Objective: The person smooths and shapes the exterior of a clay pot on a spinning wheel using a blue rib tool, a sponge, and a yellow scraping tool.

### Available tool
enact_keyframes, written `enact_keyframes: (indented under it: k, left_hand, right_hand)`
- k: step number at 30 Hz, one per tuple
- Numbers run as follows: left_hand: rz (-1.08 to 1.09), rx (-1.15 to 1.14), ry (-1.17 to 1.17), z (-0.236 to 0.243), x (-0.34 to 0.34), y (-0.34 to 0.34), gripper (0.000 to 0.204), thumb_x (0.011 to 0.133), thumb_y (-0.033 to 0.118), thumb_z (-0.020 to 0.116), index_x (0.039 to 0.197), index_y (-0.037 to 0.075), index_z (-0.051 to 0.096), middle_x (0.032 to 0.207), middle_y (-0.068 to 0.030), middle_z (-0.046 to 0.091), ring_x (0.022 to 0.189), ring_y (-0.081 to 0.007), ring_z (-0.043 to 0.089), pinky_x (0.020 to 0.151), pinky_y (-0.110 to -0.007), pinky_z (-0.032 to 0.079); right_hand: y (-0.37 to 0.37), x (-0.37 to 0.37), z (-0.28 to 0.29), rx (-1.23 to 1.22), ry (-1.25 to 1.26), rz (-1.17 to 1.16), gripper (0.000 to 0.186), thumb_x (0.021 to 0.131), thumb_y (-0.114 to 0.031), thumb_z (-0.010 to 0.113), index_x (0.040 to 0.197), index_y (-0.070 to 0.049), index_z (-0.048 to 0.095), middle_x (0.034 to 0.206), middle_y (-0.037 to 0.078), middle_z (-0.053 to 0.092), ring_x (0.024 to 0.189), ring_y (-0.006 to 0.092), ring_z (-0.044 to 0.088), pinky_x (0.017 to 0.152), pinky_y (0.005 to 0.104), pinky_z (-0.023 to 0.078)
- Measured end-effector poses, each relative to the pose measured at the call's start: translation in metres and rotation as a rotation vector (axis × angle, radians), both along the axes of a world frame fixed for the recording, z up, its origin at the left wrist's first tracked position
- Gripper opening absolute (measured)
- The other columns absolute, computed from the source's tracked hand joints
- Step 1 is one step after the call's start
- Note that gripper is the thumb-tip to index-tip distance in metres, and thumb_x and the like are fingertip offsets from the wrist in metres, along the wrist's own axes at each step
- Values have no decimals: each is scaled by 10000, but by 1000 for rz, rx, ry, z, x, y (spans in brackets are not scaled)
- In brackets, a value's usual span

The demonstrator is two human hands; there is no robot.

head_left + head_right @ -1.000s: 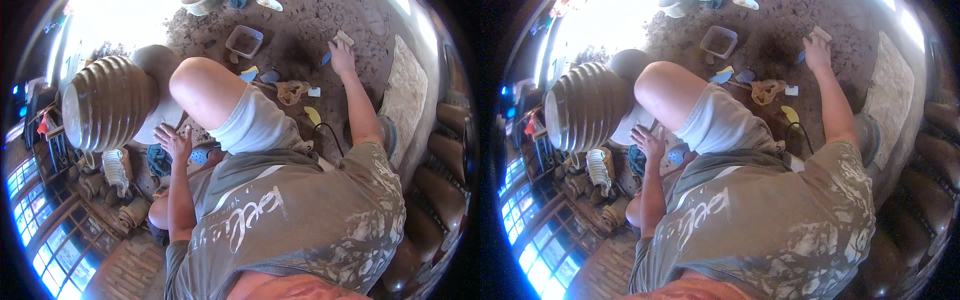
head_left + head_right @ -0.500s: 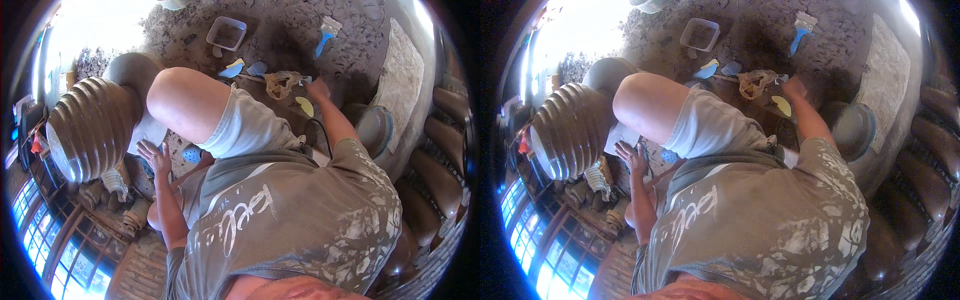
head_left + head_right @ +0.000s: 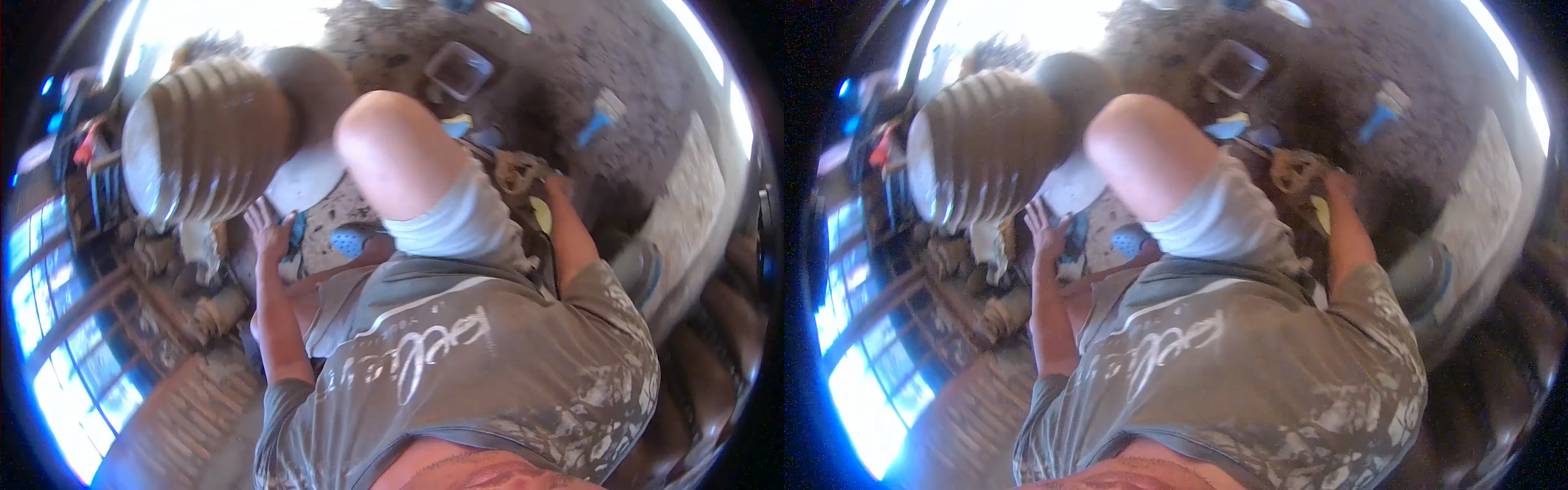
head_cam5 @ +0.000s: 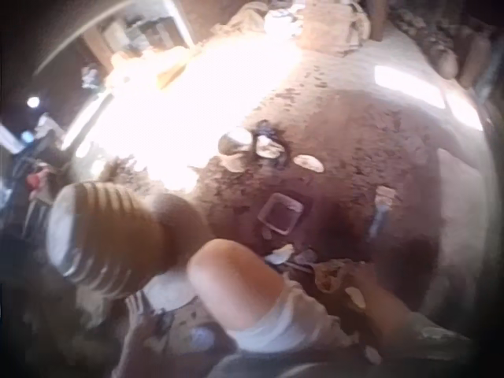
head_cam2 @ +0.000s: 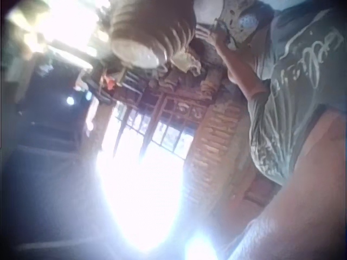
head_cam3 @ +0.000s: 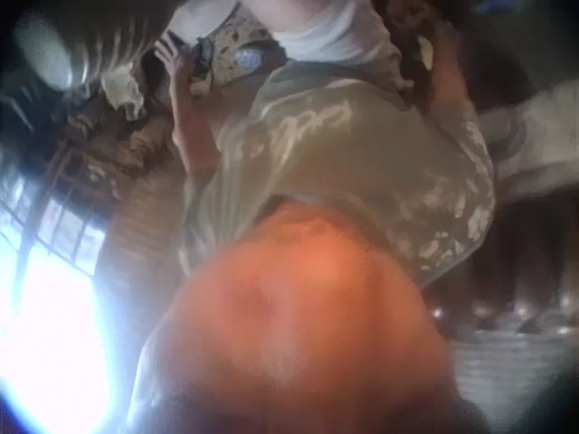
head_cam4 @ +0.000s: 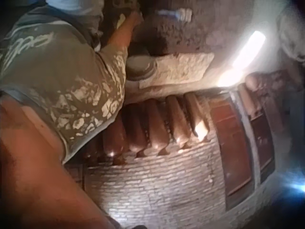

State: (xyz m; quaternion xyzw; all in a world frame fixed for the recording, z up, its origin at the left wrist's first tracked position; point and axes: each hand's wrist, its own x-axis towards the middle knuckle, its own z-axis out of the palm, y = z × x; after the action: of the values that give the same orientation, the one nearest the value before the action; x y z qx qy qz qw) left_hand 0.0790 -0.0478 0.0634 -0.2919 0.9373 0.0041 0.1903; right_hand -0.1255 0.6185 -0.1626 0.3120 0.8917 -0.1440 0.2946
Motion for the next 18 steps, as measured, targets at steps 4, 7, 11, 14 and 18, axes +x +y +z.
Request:
enact_keyframes:
  k: [4, 7, 11, 14, 18]
  left_hand:
    - [11, 24, 90, 17, -55, -21, 971, 914, 661, 597, 1643, 170, 186, 1694, -253, 15, 1542, -500, 62, 1225, -562, 223]
    - [86, -60, 130, 17, -20, -16, 899, 925, 634, 596, 1618, 166, 268, 1678, -290, 52, 1529, -521, 107, 1179, -567, 321]
    - [176, -53, 354, 2, -11, 11, 859, 933, 554, 640, 1589, 105, 315, 1651, -319, 135, 1507, -541, 164, 1209, -555, 286]
    - [73, 22, 368, -19, -29, 50, 928, 923, 585, 641, 1602, 71, 272, 1642, -341, 129, 1512, -542, 139, 1222, -553, 253]
    - [159, 135, 290, -1, -46, 111, 1053, 913, 689, 576, 1609, 4, 181, 1644, -360, 58, 1508, -578, 51, 1221, -592, 206]
  right_hand:
    - [57, 8, -119, -211, 304, -447, 648, 798, -414, 782, 1207, 78, 676, 1202, 225, 708, 1081, 334, 687, 896, 434, 523]
    - [61, -2, -105, -372, 128, -539, 579, 802, -361, 799, 1171, 74, 696, 1184, 197, 718, 1046, 292, 689, 857, 427, 526]
    - [57, -17, -73, -148, -12, -42, 586, 797, -377, 794, 1137, 91, 705, 1171, 227, 721, 1134, 318, 682, 921, 432, 512]
    - [52, -34, -38, -4, 95, 337, 593, 784, -394, 800, 1140, 73, 713, 1151, 254, 720, 1141, 346, 682, 933, 431, 507]
    - [-9, -84, 64, -343, 440, 106, 449, 832, -269, 755, 1154, 42, 719, 1082, 188, 743, 1012, 260, 693, 858, 382, 521]
